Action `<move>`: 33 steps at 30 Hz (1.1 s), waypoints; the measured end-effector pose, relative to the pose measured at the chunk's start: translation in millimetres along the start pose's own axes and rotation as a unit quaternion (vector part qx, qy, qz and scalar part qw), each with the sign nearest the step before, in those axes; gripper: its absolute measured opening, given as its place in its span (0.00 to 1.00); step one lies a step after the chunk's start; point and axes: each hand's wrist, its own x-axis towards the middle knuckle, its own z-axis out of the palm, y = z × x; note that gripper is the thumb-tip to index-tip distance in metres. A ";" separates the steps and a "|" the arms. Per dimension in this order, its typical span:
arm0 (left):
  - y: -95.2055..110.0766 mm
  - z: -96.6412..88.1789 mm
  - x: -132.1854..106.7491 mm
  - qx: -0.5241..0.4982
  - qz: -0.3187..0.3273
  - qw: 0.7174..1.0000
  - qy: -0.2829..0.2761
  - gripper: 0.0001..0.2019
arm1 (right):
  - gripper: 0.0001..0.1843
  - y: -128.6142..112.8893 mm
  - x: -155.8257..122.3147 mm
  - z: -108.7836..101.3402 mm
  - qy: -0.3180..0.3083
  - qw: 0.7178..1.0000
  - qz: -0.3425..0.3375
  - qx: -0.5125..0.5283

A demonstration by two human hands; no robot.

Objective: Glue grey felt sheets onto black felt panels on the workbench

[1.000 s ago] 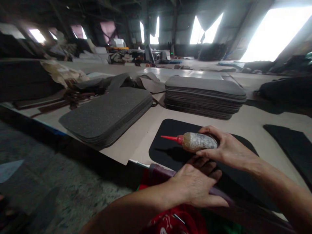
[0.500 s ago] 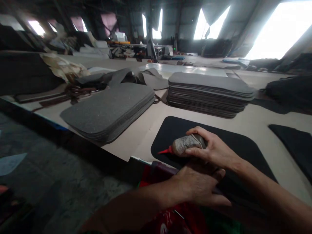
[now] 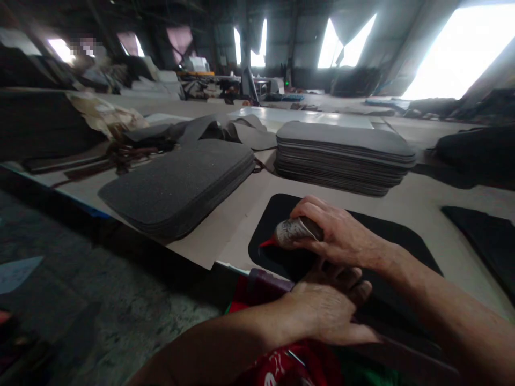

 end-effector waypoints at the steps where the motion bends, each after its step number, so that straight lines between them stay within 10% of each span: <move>1: 0.1 -0.4 0.4 0.003 0.005 1.000 0.000 0.38 | 0.14 0.2 2.5 -0.3 0.002 1.000 0.004 -0.006; 33: -1.6 0.5 0.8 0.028 0.020 0.999 0.022 0.41 | 0.17 82.5 54.9 -2.7 0.084 0.980 0.119 -0.132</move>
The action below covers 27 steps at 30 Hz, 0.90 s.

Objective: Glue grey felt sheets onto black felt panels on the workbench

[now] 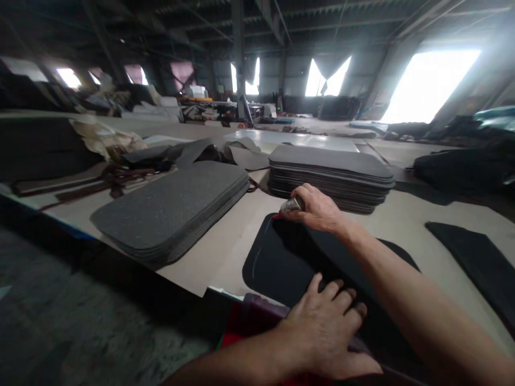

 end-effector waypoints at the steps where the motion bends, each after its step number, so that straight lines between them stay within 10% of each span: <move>1: 0.1 -0.5 0.0 0.001 0.000 1.000 -0.004 0.40 | 0.17 -3.5 -3.0 -1.8 0.004 1.000 0.000 0.008; 17: 0.3 0.2 2.0 -0.043 -0.007 0.999 -0.016 0.41 | 0.18 -33.9 -42.1 -17.1 -0.069 0.983 0.012 0.168; 27: -0.7 3.1 -0.3 -0.016 0.001 1.000 0.005 0.36 | 0.17 -1.6 -13.8 4.5 0.022 0.997 0.027 0.063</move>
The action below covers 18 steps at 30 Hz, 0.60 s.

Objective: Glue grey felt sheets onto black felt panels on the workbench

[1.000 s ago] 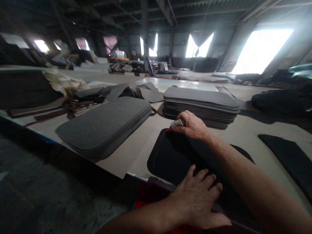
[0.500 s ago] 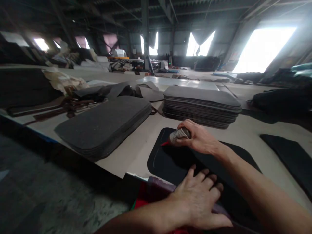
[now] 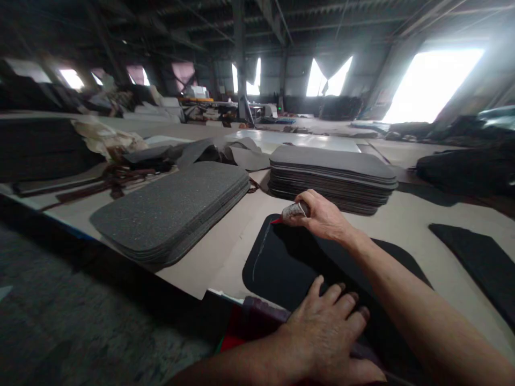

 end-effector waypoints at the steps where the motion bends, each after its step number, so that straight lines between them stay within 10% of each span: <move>1: 0.0 0.1 -0.1 0.002 0.001 1.000 0.003 0.36 | 0.17 2.4 2.1 1.4 0.001 1.000 0.004 -0.003; 11: -0.9 1.0 -0.6 -0.035 0.001 0.999 0.001 0.41 | 0.16 16.9 11.2 3.2 0.003 0.998 0.029 -0.062; 18: 1.1 -2.8 0.3 -0.059 -0.021 0.998 -0.020 0.42 | 0.15 26.6 0.5 -31.9 -0.050 0.991 0.047 -0.112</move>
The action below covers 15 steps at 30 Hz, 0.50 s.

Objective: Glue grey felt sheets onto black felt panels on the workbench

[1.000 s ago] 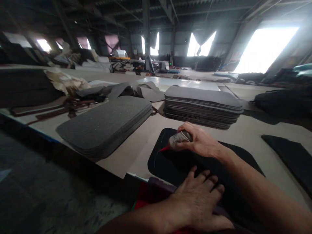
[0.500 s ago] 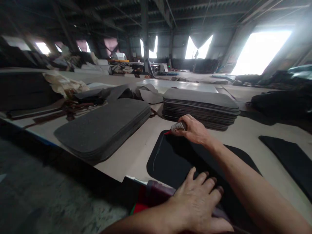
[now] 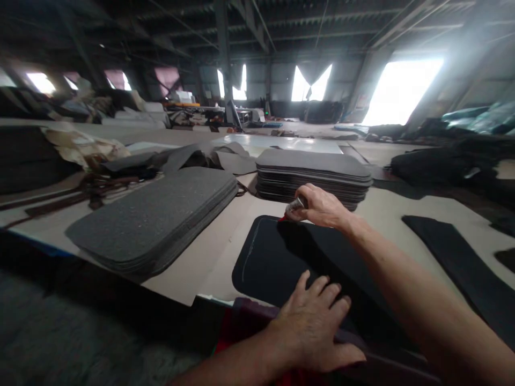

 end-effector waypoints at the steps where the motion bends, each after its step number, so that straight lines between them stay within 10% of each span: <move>1: 0.3 0.1 0.0 0.001 -0.003 1.000 0.001 0.42 | 0.15 5.2 -4.5 -5.6 -0.007 1.000 0.006 -0.004; 15: -6.4 11.0 2.6 0.071 -0.013 0.997 0.015 0.37 | 0.19 102.4 -121.6 -55.9 -0.015 0.984 0.174 -0.037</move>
